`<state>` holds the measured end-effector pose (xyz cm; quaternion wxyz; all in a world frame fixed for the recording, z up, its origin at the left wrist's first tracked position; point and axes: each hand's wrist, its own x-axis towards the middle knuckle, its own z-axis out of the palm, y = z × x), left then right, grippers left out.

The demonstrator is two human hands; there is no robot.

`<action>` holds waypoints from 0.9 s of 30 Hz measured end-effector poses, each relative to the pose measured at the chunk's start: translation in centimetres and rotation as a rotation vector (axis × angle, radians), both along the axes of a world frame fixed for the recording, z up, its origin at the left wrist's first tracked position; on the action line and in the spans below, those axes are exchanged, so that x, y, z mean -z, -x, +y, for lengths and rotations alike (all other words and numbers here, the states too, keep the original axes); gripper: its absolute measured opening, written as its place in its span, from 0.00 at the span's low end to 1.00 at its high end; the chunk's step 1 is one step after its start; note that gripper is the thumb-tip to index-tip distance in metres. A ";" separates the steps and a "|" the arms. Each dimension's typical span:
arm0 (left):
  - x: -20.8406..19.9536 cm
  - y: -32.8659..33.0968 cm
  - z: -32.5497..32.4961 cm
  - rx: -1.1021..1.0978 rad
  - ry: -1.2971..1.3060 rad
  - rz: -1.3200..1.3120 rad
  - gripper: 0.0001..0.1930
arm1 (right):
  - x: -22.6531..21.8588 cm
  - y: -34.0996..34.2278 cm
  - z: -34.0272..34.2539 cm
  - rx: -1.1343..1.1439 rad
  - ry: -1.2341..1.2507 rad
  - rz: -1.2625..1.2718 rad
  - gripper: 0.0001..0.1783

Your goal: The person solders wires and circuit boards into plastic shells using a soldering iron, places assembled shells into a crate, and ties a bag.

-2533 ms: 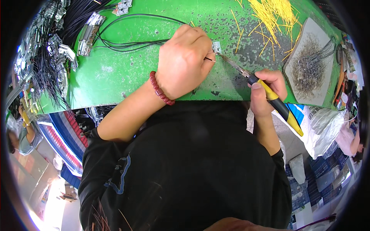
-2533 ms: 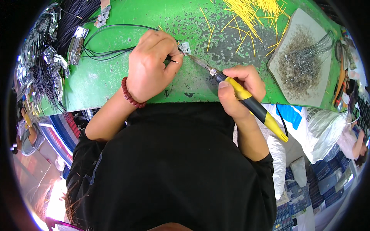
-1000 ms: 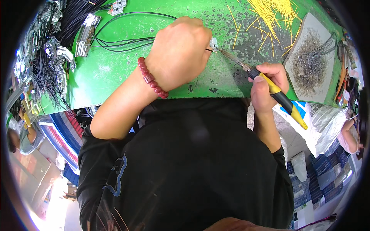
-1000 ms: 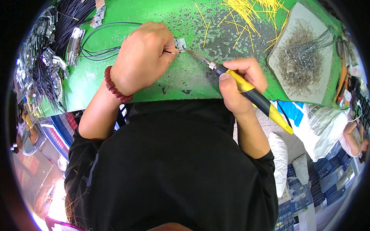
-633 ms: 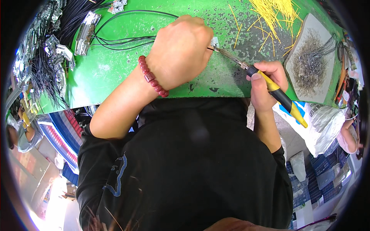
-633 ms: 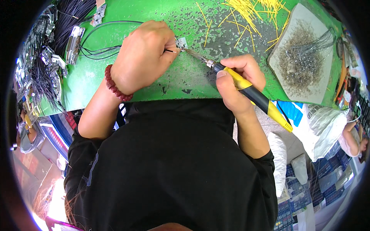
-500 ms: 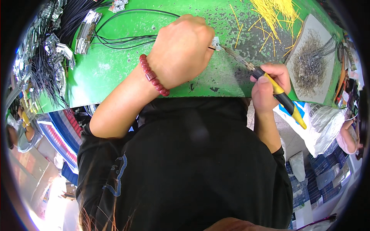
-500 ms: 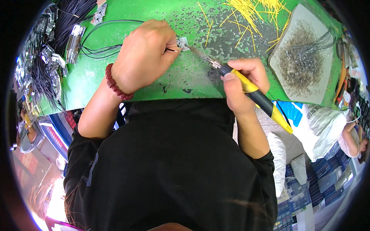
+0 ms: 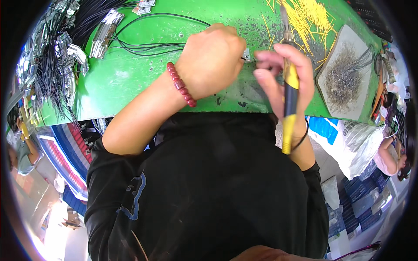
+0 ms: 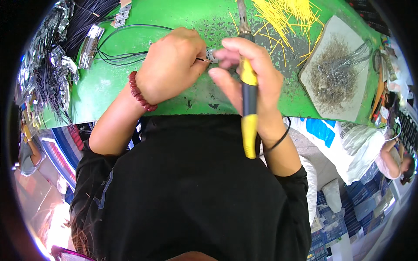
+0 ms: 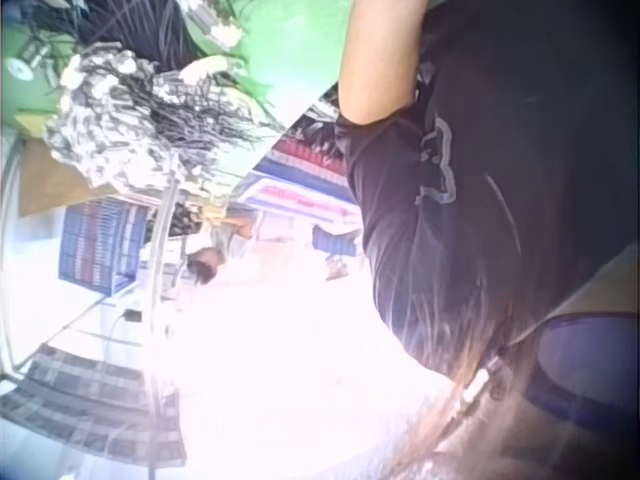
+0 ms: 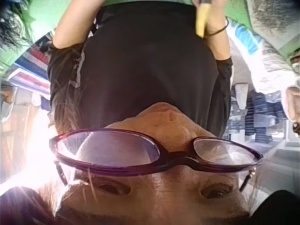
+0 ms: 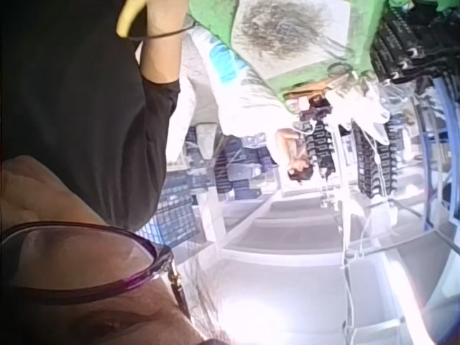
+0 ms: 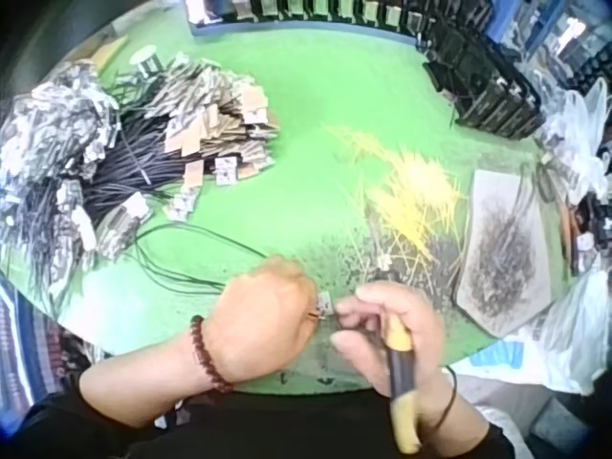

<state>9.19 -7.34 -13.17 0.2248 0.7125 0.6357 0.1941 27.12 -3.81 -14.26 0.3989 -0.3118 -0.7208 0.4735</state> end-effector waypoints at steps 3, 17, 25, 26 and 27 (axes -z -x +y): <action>0.2 -0.1 -0.1 -0.014 0.016 -0.016 0.04 | 0.7 1.6 0.2 0.009 -0.207 -0.047 0.24; -0.3 0.8 0.0 0.006 -0.013 -0.204 0.06 | 1.0 1.2 0.9 0.028 0.083 -0.167 0.21; 0.0 0.7 0.1 -0.006 -0.005 -0.150 0.04 | 1.8 0.6 0.5 0.112 -0.004 -0.046 0.21; 0.1 0.7 0.0 -0.015 -0.011 -0.152 0.04 | 1.9 0.6 0.5 0.093 -0.034 -0.067 0.21; 0.1 0.7 0.0 -0.014 -0.010 -0.152 0.04 | 1.9 0.5 0.5 0.075 -0.066 -0.089 0.21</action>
